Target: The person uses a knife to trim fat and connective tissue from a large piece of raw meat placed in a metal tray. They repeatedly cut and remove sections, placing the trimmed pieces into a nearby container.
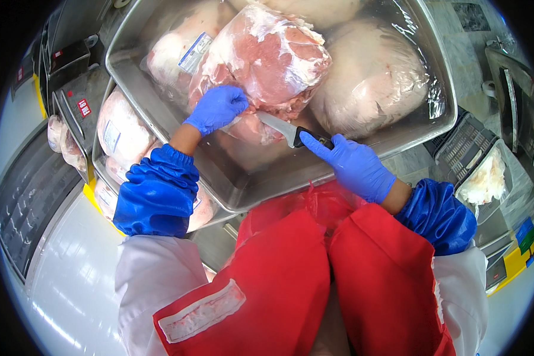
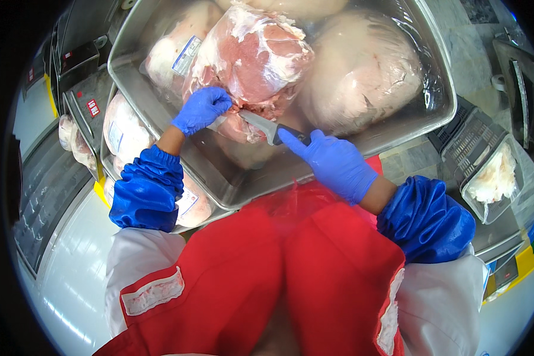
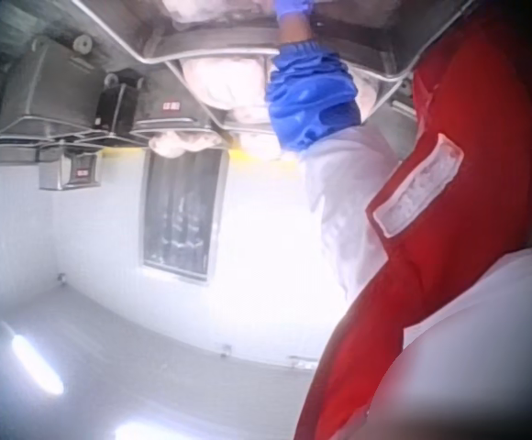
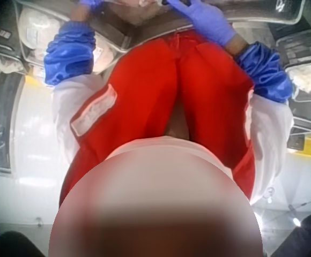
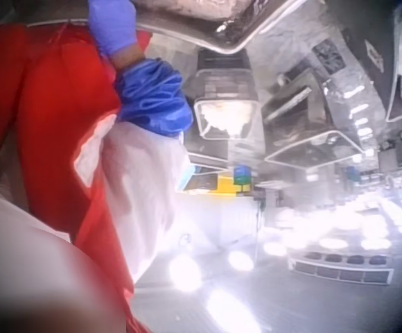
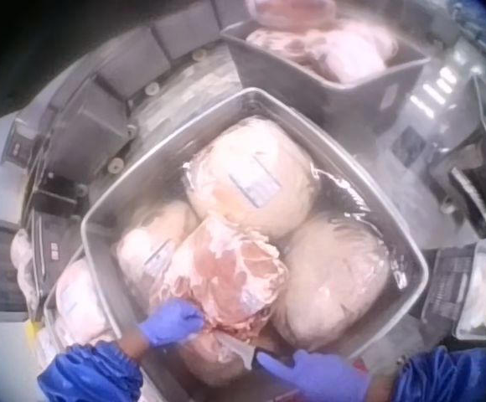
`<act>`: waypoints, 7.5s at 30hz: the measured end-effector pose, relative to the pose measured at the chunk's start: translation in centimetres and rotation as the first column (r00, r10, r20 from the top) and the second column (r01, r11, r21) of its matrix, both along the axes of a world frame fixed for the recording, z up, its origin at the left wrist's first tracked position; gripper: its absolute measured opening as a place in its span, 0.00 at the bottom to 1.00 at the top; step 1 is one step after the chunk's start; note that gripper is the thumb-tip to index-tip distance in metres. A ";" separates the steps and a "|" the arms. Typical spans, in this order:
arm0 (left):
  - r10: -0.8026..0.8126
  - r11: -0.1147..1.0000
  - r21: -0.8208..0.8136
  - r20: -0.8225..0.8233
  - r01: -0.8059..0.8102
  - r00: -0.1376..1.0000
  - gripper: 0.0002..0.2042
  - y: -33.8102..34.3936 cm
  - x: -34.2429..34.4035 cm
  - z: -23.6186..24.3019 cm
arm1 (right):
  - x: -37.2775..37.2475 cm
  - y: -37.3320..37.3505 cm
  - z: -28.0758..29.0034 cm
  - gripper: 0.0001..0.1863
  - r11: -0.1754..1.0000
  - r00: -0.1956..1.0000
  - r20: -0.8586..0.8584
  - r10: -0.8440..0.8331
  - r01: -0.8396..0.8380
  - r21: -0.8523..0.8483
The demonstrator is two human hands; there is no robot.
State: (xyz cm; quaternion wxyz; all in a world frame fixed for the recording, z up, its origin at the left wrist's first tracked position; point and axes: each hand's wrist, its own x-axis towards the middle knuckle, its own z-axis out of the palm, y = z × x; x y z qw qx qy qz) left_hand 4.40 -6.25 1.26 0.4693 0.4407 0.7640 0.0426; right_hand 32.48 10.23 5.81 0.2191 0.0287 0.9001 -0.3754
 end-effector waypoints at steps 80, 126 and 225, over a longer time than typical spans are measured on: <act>0.426 0.824 0.534 -0.361 -0.190 0.830 0.12 -4.7 4.7 -1.0 | -1.1 6.9 -2.6 0.31 0.957 0.955 -0.247 0.163 -0.092 0.275; 0.821 0.319 0.703 0.130 -0.636 0.555 0.11 -4.3 7.3 -14.2 | -5.2 11.4 -5.4 0.33 0.960 0.966 -0.019 0.260 -0.256 0.110; 0.706 0.612 0.641 -0.179 -0.463 0.686 0.12 -4.8 5.2 -13.7 | -10.8 17.1 -4.9 0.29 0.775 0.823 0.006 0.567 -0.537 0.333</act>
